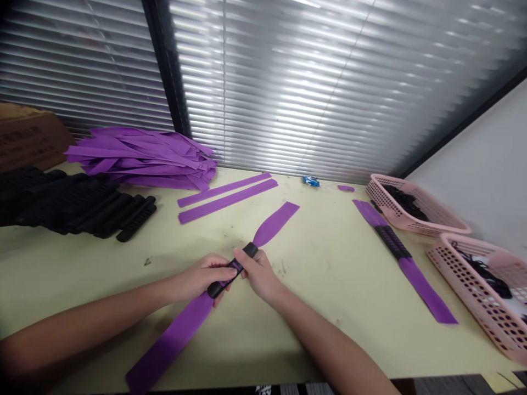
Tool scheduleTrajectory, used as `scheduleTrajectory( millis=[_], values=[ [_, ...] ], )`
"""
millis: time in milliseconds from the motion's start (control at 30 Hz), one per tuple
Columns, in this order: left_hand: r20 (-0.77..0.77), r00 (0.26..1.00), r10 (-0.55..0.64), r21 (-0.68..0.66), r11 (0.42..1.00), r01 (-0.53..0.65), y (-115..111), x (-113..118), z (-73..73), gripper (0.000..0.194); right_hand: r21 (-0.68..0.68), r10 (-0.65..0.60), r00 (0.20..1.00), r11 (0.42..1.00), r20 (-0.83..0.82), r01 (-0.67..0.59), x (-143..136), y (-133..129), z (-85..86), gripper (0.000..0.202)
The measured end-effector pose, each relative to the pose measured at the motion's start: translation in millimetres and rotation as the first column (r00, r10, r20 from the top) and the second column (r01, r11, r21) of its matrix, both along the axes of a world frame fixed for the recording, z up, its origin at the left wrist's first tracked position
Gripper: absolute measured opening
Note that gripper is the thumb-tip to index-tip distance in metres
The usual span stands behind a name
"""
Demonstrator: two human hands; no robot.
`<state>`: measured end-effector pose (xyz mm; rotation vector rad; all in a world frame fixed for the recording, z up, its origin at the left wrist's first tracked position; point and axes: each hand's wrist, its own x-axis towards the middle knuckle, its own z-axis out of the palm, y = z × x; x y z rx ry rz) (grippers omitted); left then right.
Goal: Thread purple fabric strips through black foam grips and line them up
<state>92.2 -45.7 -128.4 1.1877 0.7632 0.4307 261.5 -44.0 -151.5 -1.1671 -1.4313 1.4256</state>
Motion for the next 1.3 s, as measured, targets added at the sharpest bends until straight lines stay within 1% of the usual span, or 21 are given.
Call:
scheduleTrajectory(
  millis=[100, 233, 333, 400, 467, 533, 633, 767, 867, 933, 1000, 1033, 1133, 1233, 1300],
  values=[
    [-0.008, 1.0, 0.004, -0.006, 1.0, -0.004, 0, 0, -1.0, 0.035, -0.012, 0.005, 1.0, 1.0, -0.006, -0.005, 1, 0, -2.9, 0.06],
    [-0.027, 0.999, 0.027, 0.01, 1.0, -0.027, 0, 0, -1.1, 0.033, 0.01, 0.035, 0.999, 0.999, -0.014, -0.035, 7, 5, -9.4, 0.062],
    [-0.075, 0.997, 0.034, 0.037, 0.999, -0.031, -1, -1, -0.9, 0.03, -0.001, -0.015, 1.0, 1.0, -0.025, 0.015, 9, 8, -10.4, 0.062],
    [-0.095, 0.995, 0.019, 0.061, 0.998, -0.013, 0, -2, -1.0, 0.028, -0.016, -0.059, 0.998, 0.998, -0.01, 0.059, 7, 8, -8.0, 0.06],
    [-0.087, 0.996, -0.012, 0.1, 0.995, 0.021, 0, -2, -1.5, 0.026, -0.014, -0.069, 0.998, 0.997, -0.008, 0.069, 5, 6, -4.4, 0.059],
    [-0.074, 0.996, -0.039, 0.147, 0.988, 0.05, 0, -2, -2.3, 0.029, -0.003, -0.065, 0.998, 0.998, -0.028, 0.065, 2, 4, -1.6, 0.059],
    [-0.091, 0.995, -0.052, 0.204, 0.977, 0.07, 0, -1, -2.6, 0.038, 0.002, -0.071, 0.997, 0.997, -0.038, 0.071, 0, 2, -0.3, 0.059],
    [-0.099, 0.992, -0.074, 0.223, 0.97, 0.094, -1, 0, -1.3, 0.043, 0.015, -0.08, 0.997, 0.997, -0.009, 0.08, 0, 2, -2.0, 0.06],
    [-0.093, 0.993, -0.066, 0.215, 0.973, 0.085, -1, -1, -2.1, 0.045, 0.011, -0.052, 0.999, 0.999, 0.015, 0.052, 3, 3, -3.8, 0.062],
    [-0.088, 0.995, -0.042, 0.224, 0.973, 0.061, 0, -2, -4.0, 0.046, -0.015, 0.018, 1.0, 1.0, -0.009, -0.018, 7, 5, -4.3, 0.064],
    [-0.064, 0.998, 0.015, 0.254, 0.967, 0.002, 2, -2, -5.9, 0.046, -0.034, 0.122, 0.99, 0.992, -0.07, -0.124, 10, 7, -3.1, 0.067],
    [-0.042, 0.997, 0.062, 0.269, 0.962, -0.049, 4, -3, -6.6, 0.045, -0.037, 0.167, 0.981, 0.985, -0.094, -0.171, 12, 8, -1.5, 0.068],
    [0.079, 0.962, 0.262, 0.263, 0.925, -0.274, 15, -6, -7.7, 0.041, -0.037, 0.232, 0.969, 0.971, -0.088, -0.236, 15, 9, 6.3, 0.063],
    [0.269, 0.858, 0.438, 0.18, 0.852, -0.492, 30, -12, -10.1, 0.036, -0.046, 0.223, 0.975, 0.974, -0.003, -0.223, 17, 9, 14.6, 0.049],
    [0.368, 0.772, 0.519, 0.099, 0.803, -0.587, 39, -16, -13.4, 0.032, -0.009, 0.203, 0.974, 0.979, 0.099, -0.203, 19, 10, 17.3, 0.041]
  ],
)
